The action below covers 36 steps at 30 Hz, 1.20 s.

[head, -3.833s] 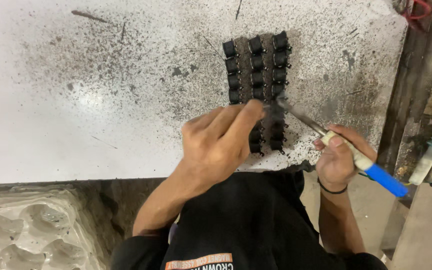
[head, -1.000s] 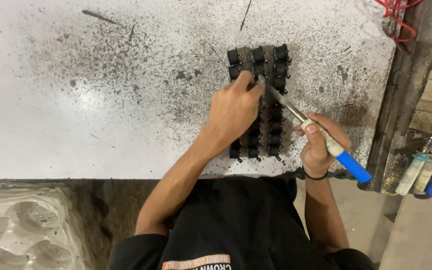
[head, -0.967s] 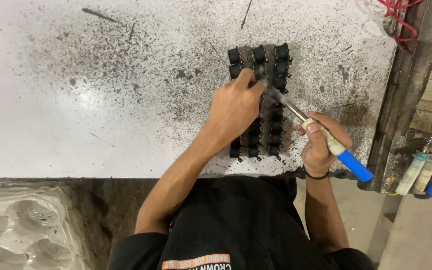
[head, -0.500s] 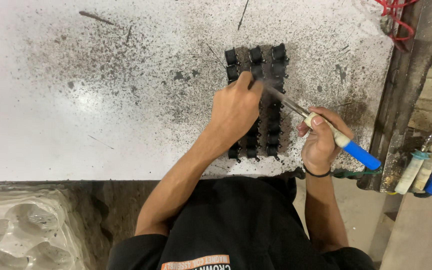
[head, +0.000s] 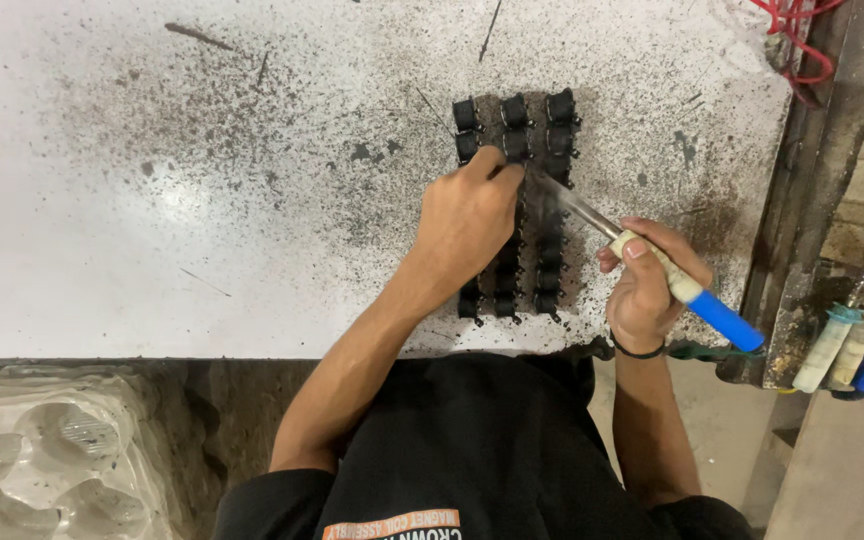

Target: The person arranges black plastic coil bobbins into rows on a workbench, then uses a soldering iron to solder wire leads onto each bobbin one at a time, working along the rows while smoke rises from the solder joints. The soldered bobbins accumulate in ordered rows on the bench.

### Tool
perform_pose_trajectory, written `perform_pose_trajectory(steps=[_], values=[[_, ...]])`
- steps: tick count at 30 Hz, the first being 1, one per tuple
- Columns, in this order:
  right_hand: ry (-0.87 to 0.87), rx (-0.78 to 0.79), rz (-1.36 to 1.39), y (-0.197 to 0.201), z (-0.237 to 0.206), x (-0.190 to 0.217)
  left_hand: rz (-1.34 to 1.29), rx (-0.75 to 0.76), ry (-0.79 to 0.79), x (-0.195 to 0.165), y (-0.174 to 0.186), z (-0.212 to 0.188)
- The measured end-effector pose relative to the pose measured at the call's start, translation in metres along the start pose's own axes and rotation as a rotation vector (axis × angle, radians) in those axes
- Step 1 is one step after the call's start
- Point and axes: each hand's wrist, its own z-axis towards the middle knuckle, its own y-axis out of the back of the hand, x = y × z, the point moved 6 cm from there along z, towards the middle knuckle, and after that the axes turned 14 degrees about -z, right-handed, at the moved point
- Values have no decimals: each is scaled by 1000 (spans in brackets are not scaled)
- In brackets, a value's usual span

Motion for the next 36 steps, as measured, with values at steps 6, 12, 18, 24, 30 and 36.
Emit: perform_pose_trajectory(steps=[6, 12, 18, 24, 30, 36], values=[[-9, -5, 25, 1, 0, -1, 5, -61, -48, -4, 2, 0], [-31, -39, -3, -1, -1, -1, -41, -52, -47, 4, 0, -4], [173, 179, -343, -5, 8, 26, 51, 29, -61, 9, -11, 4], [230, 75, 10, 13, 28, 24, 51, -77, -72, -2, -2, -11], [90, -36, 54, 18, 35, -8, 12, -49, -144, -97, 102, 10], [152, -12, 13, 6, 38, -17, 155, -209, -172, -151, 199, 33]])
